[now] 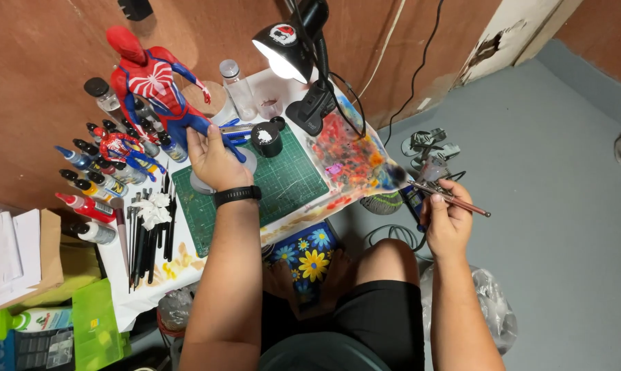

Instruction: A person uses an airbrush to paint a Spider-Man figurine, rotating the figure and dabbing it with a cloth for detail work.

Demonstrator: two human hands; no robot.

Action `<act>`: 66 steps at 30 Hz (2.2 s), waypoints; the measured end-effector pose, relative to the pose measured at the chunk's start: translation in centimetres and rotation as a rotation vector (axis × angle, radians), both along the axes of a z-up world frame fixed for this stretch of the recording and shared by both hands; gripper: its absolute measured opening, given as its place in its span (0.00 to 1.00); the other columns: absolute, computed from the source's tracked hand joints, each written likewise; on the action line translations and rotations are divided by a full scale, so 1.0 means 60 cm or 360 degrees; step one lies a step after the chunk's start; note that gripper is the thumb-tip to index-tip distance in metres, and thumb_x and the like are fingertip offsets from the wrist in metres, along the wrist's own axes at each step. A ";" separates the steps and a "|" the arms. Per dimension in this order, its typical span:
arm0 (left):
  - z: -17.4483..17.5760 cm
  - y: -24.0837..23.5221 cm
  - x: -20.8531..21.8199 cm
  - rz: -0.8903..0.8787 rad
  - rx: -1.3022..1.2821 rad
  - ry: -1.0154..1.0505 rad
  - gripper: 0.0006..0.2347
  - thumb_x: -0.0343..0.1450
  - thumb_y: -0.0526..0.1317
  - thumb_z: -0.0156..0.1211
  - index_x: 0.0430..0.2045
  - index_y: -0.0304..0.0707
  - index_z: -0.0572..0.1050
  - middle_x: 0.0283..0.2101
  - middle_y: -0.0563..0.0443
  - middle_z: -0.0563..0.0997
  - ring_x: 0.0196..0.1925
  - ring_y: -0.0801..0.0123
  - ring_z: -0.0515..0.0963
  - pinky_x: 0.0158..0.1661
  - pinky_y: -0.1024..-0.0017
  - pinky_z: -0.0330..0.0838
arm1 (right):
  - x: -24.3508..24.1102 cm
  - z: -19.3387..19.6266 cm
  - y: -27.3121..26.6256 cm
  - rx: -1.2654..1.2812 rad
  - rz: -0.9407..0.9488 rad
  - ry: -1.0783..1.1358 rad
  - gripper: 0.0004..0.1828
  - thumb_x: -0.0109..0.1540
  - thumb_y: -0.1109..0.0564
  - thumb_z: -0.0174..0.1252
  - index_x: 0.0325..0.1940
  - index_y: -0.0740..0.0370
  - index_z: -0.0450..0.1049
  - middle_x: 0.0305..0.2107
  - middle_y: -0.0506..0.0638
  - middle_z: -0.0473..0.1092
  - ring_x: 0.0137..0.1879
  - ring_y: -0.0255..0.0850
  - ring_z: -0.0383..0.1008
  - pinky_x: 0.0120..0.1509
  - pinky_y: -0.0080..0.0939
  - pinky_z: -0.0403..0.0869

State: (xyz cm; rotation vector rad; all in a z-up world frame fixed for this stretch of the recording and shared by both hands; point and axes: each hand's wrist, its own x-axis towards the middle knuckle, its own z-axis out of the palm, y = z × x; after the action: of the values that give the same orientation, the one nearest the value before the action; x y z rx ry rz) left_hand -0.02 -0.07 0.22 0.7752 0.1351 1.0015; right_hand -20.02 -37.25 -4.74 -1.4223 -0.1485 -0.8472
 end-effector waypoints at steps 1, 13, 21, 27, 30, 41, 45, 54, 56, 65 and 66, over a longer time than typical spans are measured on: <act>0.000 -0.003 -0.004 0.0008 -0.0005 -0.0001 0.21 0.73 0.24 0.67 0.62 0.33 0.71 0.57 0.34 0.79 0.59 0.58 0.80 0.61 0.68 0.74 | 0.000 -0.002 0.000 -0.0005 0.0008 -0.0001 0.13 0.71 0.65 0.47 0.61 0.66 0.63 0.15 0.56 0.65 0.16 0.41 0.65 0.22 0.33 0.63; 0.051 -0.014 -0.051 0.0003 0.0270 0.0322 0.17 0.74 0.29 0.65 0.58 0.34 0.74 0.54 0.39 0.81 0.59 0.63 0.79 0.61 0.67 0.74 | 0.008 -0.011 -0.011 -0.0049 0.0040 -0.0031 0.15 0.71 0.64 0.47 0.63 0.67 0.62 0.16 0.57 0.65 0.17 0.40 0.65 0.22 0.31 0.63; 0.021 0.011 -0.026 -0.0116 0.0356 0.0332 0.18 0.73 0.29 0.67 0.58 0.37 0.75 0.51 0.43 0.83 0.55 0.68 0.81 0.58 0.70 0.76 | 0.000 0.001 0.004 -0.0033 -0.0008 -0.0021 0.14 0.72 0.65 0.48 0.62 0.67 0.63 0.16 0.57 0.65 0.17 0.40 0.65 0.23 0.32 0.63; 0.027 0.019 -0.047 -0.0109 0.0472 0.0349 0.17 0.72 0.29 0.67 0.56 0.36 0.76 0.48 0.43 0.83 0.52 0.69 0.83 0.55 0.71 0.79 | -0.003 0.005 0.002 -0.0041 0.0013 -0.0033 0.13 0.72 0.65 0.47 0.61 0.67 0.63 0.16 0.57 0.64 0.17 0.40 0.64 0.24 0.32 0.63; 0.021 0.028 -0.045 -0.0088 0.0533 0.0371 0.17 0.71 0.29 0.68 0.54 0.39 0.77 0.46 0.45 0.84 0.49 0.70 0.84 0.51 0.74 0.81 | 0.001 -0.004 -0.006 -0.0041 0.0017 -0.0044 0.13 0.72 0.66 0.47 0.62 0.67 0.63 0.16 0.57 0.65 0.17 0.40 0.64 0.24 0.32 0.63; 0.008 0.025 -0.038 -0.0062 0.0535 0.0353 0.17 0.69 0.28 0.69 0.53 0.36 0.78 0.46 0.42 0.85 0.49 0.67 0.84 0.49 0.72 0.82 | 0.003 -0.002 -0.011 -0.0079 0.0028 -0.0012 0.14 0.72 0.65 0.47 0.63 0.66 0.62 0.17 0.57 0.65 0.17 0.40 0.65 0.23 0.32 0.63; -0.001 0.031 -0.030 -0.0024 0.0544 0.0383 0.18 0.69 0.28 0.70 0.53 0.34 0.78 0.47 0.40 0.85 0.50 0.65 0.84 0.49 0.71 0.82 | 0.009 -0.008 -0.017 -0.0091 0.0042 -0.0039 0.15 0.72 0.64 0.48 0.64 0.67 0.62 0.17 0.59 0.65 0.17 0.42 0.65 0.23 0.34 0.62; 0.091 0.025 -0.082 -0.0237 0.0330 0.0529 0.15 0.69 0.30 0.64 0.50 0.29 0.79 0.48 0.44 0.86 0.51 0.69 0.84 0.55 0.74 0.79 | -0.015 0.036 0.010 -0.0045 -0.0003 0.0232 0.12 0.74 0.59 0.47 0.61 0.59 0.59 0.21 0.56 0.61 0.23 0.40 0.61 0.27 0.36 0.63; 0.094 0.024 -0.090 -0.0239 0.0343 0.0530 0.15 0.69 0.30 0.65 0.50 0.29 0.79 0.48 0.45 0.86 0.51 0.69 0.84 0.56 0.74 0.79 | -0.014 0.035 0.011 -0.0046 0.0005 0.0239 0.12 0.74 0.59 0.48 0.62 0.59 0.59 0.21 0.56 0.62 0.23 0.40 0.62 0.28 0.37 0.63; 0.096 0.026 -0.099 -0.0236 0.0387 0.0523 0.16 0.68 0.32 0.66 0.50 0.30 0.78 0.49 0.43 0.85 0.54 0.67 0.84 0.58 0.72 0.78 | -0.015 0.037 0.005 -0.0125 0.0011 0.0244 0.12 0.74 0.59 0.47 0.62 0.57 0.59 0.21 0.56 0.61 0.22 0.41 0.60 0.29 0.38 0.60; 0.093 0.023 -0.095 -0.0263 0.0331 0.0588 0.20 0.67 0.33 0.68 0.54 0.30 0.77 0.52 0.40 0.84 0.57 0.64 0.83 0.60 0.70 0.78 | -0.014 0.039 0.006 -0.0114 -0.0008 0.0244 0.11 0.74 0.58 0.47 0.61 0.57 0.59 0.21 0.56 0.61 0.22 0.41 0.60 0.29 0.38 0.59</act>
State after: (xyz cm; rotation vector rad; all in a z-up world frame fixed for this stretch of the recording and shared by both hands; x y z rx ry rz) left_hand -5.73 1.31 5.80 1.1401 0.2836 0.7147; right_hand -20.86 -36.92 -2.38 -1.5493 -0.0586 -0.7399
